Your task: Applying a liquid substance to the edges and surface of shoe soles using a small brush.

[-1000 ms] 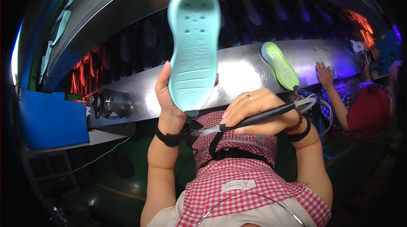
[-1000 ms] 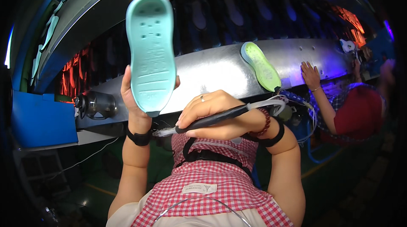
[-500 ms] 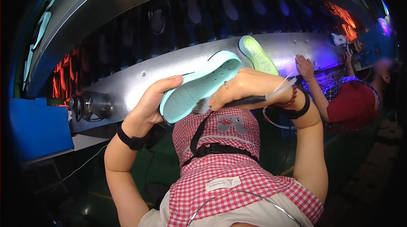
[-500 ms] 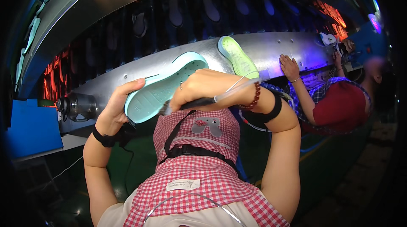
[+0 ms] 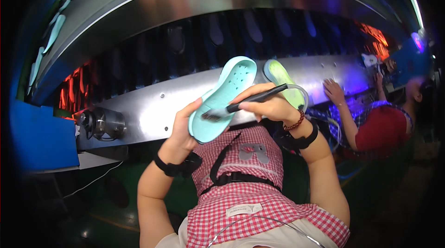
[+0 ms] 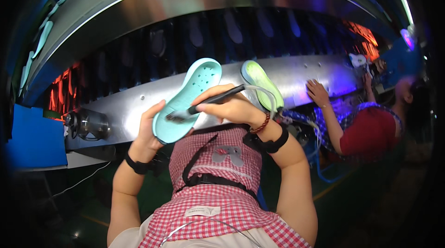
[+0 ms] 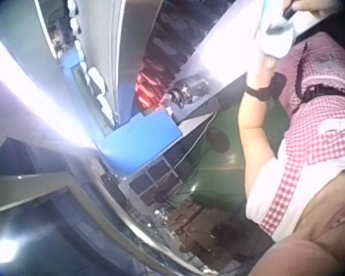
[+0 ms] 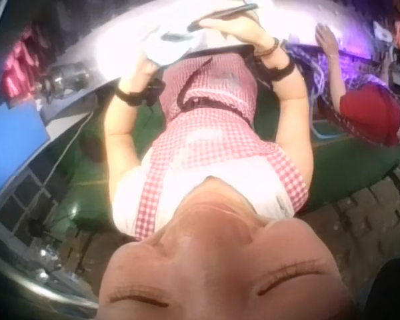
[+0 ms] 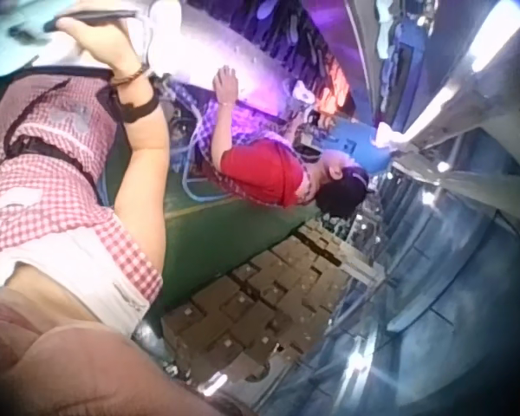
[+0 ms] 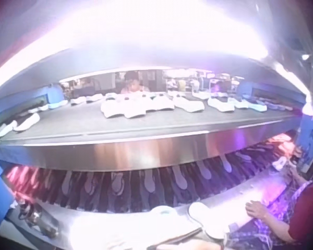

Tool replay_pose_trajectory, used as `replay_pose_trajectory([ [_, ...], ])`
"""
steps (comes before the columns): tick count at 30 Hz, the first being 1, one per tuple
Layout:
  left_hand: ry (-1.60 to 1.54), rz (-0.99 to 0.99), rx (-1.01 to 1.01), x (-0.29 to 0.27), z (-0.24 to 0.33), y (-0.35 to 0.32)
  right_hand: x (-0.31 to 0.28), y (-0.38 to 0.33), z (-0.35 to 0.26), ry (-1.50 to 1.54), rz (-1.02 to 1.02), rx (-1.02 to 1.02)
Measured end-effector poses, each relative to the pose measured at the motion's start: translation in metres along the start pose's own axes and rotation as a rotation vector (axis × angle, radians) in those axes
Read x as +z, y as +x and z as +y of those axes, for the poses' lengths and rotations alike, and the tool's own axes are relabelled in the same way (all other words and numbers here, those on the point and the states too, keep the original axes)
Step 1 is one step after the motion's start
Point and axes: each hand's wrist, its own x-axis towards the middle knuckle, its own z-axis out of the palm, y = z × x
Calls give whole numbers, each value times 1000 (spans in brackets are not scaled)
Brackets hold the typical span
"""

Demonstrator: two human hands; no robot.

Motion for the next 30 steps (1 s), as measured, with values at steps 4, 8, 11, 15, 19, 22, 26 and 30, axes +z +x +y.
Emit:
replay_pose_trajectory([
  [4, -182, 13, -38, -11, -11, 7, -23, 6, 38, -47, 558, -78],
  [8, -71, 55, 138, -12, -3, -11, 35, -1, 40, -90, 489, -176],
  [11, -12, 14, 387, 1, 16, -40, 25, -41, 34, 536, 313, -325],
  [15, 189, -7, 822, 27, 81, -82, -6, -56, 60, 905, 434, -387],
  [19, 10, 23, 975, 36, 202, -82, -1, -53, 76, 916, 547, -136],
  [22, -418, -134, 1102, -10, 302, -56, 2, -44, 77, 949, 604, -27],
  [26, 41, 143, 971, 67, 267, -53, -5, -51, 90, 927, 679, -12],
  [30, 1058, -45, 924, 128, 189, -62, -15, -51, 96, 953, 705, 27],
])
